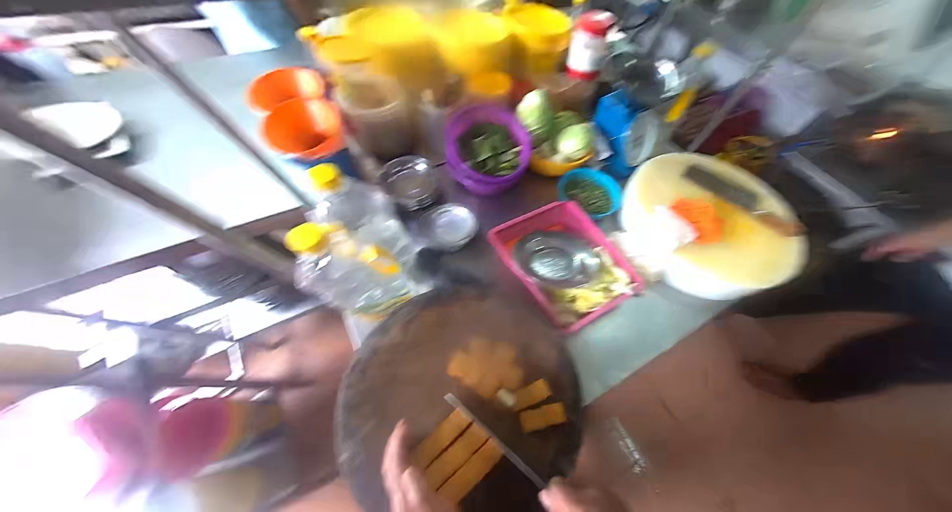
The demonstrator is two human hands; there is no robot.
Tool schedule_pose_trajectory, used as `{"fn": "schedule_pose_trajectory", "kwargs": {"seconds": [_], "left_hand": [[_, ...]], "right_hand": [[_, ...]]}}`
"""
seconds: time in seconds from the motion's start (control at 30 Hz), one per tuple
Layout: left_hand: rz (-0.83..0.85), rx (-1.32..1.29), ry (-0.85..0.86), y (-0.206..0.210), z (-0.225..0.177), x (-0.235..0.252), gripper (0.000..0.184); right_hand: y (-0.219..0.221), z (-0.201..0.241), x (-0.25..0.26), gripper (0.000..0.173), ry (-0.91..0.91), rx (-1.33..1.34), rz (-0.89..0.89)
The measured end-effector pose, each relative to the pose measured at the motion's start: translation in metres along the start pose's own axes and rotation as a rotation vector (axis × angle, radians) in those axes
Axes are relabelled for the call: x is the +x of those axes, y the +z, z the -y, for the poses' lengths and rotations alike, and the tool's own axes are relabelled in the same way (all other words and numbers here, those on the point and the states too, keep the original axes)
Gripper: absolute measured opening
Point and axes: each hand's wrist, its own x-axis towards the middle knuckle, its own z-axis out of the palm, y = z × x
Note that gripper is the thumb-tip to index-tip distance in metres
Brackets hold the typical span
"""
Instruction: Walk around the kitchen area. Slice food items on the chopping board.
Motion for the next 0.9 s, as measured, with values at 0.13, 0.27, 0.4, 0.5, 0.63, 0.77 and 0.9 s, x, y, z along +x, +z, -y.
{"fn": "schedule_pose_trajectory", "kwargs": {"seconds": [0.13, 0.27, 0.4, 0.5, 0.63, 0.77, 0.9], "left_hand": [[0.069, 0.202, 0.108, -0.01, 0.002, 0.003, 0.067], [0.358, 0.859, 0.288, -0.019, -0.024, 0.008, 0.113], [0.53, 0.989, 0.286, -0.014, -0.032, 0.023, 0.117], [0.589, 0.981, 0.276, -0.007, -0.029, 0.029, 0.106], [0.55, 0.971, 0.332, -0.006, -0.024, 0.025, 0.105], [0.498, 0.925, 0.365, -0.012, -0.021, 0.022, 0.107], [0.298, 0.432, 0.273, -0.029, -0.006, 0.015, 0.087]], "right_hand": [[-0.004, 0.0, -0.001, 0.038, -0.083, -0.015, -0.086], [-0.005, -0.004, 0.002, 0.038, -0.07, -0.021, -0.135], [0.0, -0.004, 0.004, 0.037, -0.055, -0.042, -0.17], [0.004, 0.003, 0.002, 0.036, -0.035, -0.044, -0.128], [0.009, 0.007, 0.0, 0.033, -0.022, -0.052, -0.11], [0.01, 0.004, 0.004, 0.034, -0.055, -0.056, -0.159], [0.013, 0.008, 0.002, 0.032, -0.052, -0.088, -0.167]]}}
